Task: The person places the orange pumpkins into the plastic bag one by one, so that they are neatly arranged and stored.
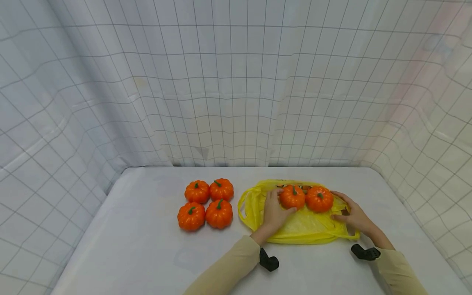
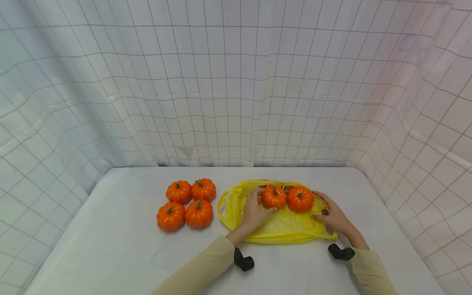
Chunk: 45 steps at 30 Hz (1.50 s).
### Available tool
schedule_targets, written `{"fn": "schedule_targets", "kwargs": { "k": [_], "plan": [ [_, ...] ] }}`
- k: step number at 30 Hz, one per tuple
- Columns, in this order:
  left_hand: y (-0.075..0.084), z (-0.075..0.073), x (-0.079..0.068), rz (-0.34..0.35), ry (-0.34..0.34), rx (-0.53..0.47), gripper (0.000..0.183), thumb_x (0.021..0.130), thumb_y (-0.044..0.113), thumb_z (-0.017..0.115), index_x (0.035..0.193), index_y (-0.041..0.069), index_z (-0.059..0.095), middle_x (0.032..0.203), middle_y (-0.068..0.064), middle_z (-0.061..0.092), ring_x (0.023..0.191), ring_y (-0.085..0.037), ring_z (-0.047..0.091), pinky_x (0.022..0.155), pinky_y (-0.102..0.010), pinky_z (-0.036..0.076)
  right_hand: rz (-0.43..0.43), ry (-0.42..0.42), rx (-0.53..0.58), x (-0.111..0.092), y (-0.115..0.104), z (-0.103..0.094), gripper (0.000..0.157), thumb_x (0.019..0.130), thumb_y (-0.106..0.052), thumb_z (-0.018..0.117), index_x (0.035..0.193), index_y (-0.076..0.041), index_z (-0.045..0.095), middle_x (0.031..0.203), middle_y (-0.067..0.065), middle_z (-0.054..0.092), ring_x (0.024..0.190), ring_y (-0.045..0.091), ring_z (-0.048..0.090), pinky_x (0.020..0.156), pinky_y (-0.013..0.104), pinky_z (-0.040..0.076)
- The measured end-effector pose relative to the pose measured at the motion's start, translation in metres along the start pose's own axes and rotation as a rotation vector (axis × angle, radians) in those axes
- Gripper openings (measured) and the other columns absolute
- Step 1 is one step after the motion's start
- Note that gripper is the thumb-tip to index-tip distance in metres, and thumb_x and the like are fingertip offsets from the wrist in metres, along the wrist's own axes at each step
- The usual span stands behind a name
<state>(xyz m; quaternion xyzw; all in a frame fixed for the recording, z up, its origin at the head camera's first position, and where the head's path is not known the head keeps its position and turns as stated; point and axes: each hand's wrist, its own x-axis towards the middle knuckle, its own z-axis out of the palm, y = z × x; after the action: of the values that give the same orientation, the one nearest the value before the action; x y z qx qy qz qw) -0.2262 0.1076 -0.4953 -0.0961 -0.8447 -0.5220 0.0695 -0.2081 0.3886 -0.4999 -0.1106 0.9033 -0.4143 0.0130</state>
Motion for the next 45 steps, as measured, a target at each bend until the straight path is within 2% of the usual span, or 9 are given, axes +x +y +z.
{"fn": "schedule_targets", "kwargs": {
  "k": [5, 7, 11, 13, 15, 23, 34, 39, 45],
  "plan": [
    [0.002, -0.005, -0.002, -0.016, -0.028, 0.002, 0.061, 0.075, 0.021, 0.082, 0.125, 0.009, 0.05, 0.118, -0.008, 0.05, 0.108, -0.024, 0.053, 0.094, -0.036, 0.048, -0.003, -0.007, 0.007, 0.0, -0.001, 0.0, 0.077, 0.083, -0.017, 0.074, 0.147, -0.005, 0.032, 0.151, 0.024, 0.03, 0.13, 0.042, 0.035, 0.097, 0.053, 0.043],
    [0.004, -0.008, -0.002, -0.019, -0.039, -0.004, 0.06, 0.076, 0.021, 0.082, 0.126, 0.008, 0.05, 0.12, -0.009, 0.05, 0.11, -0.025, 0.053, 0.095, -0.037, 0.048, -0.006, -0.003, 0.0, 0.0, -0.001, 0.0, 0.076, 0.083, -0.018, 0.074, 0.146, -0.006, 0.033, 0.151, 0.024, 0.031, 0.13, 0.037, 0.036, 0.097, 0.043, 0.046],
    [0.009, -0.016, -0.004, -0.021, -0.06, -0.01, 0.061, 0.077, 0.02, 0.081, 0.128, 0.007, 0.051, 0.122, -0.012, 0.051, 0.11, -0.028, 0.053, 0.094, -0.04, 0.048, -0.013, 0.011, -0.007, -0.002, 0.0, 0.0, 0.074, 0.083, -0.02, 0.074, 0.146, -0.008, 0.035, 0.15, 0.022, 0.033, 0.124, 0.002, 0.037, 0.089, 0.015, 0.043],
    [0.011, -0.02, -0.004, -0.024, -0.075, -0.005, 0.061, 0.077, 0.02, 0.081, 0.128, 0.008, 0.051, 0.124, -0.013, 0.051, 0.112, -0.029, 0.053, 0.095, -0.04, 0.047, -0.014, 0.017, -0.007, -0.003, -0.001, 0.0, 0.074, 0.083, -0.02, 0.074, 0.145, -0.008, 0.036, 0.149, 0.021, 0.034, 0.117, -0.013, 0.031, 0.086, 0.008, 0.039],
    [0.014, -0.025, -0.005, -0.023, -0.087, -0.001, 0.061, 0.077, 0.021, 0.081, 0.128, 0.007, 0.051, 0.125, -0.015, 0.052, 0.113, -0.03, 0.052, 0.096, -0.042, 0.046, -0.016, 0.022, -0.012, -0.004, -0.001, 0.0, 0.073, 0.083, -0.02, 0.074, 0.145, -0.008, 0.037, 0.149, 0.021, 0.035, 0.113, -0.018, 0.028, 0.085, 0.008, 0.038],
    [0.021, -0.049, -0.008, -0.03, -0.096, -0.044, 0.06, 0.08, 0.021, 0.078, 0.131, 0.006, 0.05, 0.133, -0.014, 0.05, 0.116, -0.03, 0.051, 0.096, -0.042, 0.046, -0.008, 0.032, -0.013, -0.007, -0.003, 0.0, 0.072, 0.084, -0.021, 0.074, 0.144, -0.008, 0.038, 0.149, 0.023, 0.034, 0.112, -0.02, 0.027, 0.083, 0.009, 0.043],
    [0.026, -0.086, -0.011, 0.048, -0.044, -0.039, 0.057, 0.08, 0.022, 0.078, 0.129, 0.013, 0.05, 0.128, -0.007, 0.052, 0.114, -0.028, 0.053, 0.093, -0.036, 0.048, 0.021, 0.05, -0.029, -0.007, -0.003, 0.001, 0.069, 0.083, -0.021, 0.074, 0.142, -0.006, 0.041, 0.147, 0.024, 0.037, 0.106, -0.021, 0.028, 0.081, 0.009, 0.043],
    [0.028, -0.104, -0.015, 0.068, -0.024, -0.047, 0.057, 0.08, 0.022, 0.077, 0.129, 0.011, 0.05, 0.129, -0.014, 0.051, 0.114, -0.031, 0.053, 0.093, -0.04, 0.048, 0.008, 0.063, -0.022, -0.009, -0.004, 0.002, 0.068, 0.083, -0.02, 0.074, 0.14, -0.005, 0.041, 0.146, 0.025, 0.037, 0.103, -0.022, 0.03, 0.079, 0.009, 0.043],
    [0.022, -0.124, -0.018, 0.071, 0.017, -0.062, 0.057, 0.08, 0.019, 0.078, 0.129, 0.011, 0.051, 0.13, -0.012, 0.052, 0.113, -0.034, 0.052, 0.095, -0.047, 0.047, -0.006, 0.069, -0.031, -0.01, -0.003, 0.002, 0.067, 0.084, -0.02, 0.074, 0.141, -0.005, 0.04, 0.145, 0.025, 0.037, 0.103, -0.022, 0.03, 0.078, 0.008, 0.043]
  ]
}}
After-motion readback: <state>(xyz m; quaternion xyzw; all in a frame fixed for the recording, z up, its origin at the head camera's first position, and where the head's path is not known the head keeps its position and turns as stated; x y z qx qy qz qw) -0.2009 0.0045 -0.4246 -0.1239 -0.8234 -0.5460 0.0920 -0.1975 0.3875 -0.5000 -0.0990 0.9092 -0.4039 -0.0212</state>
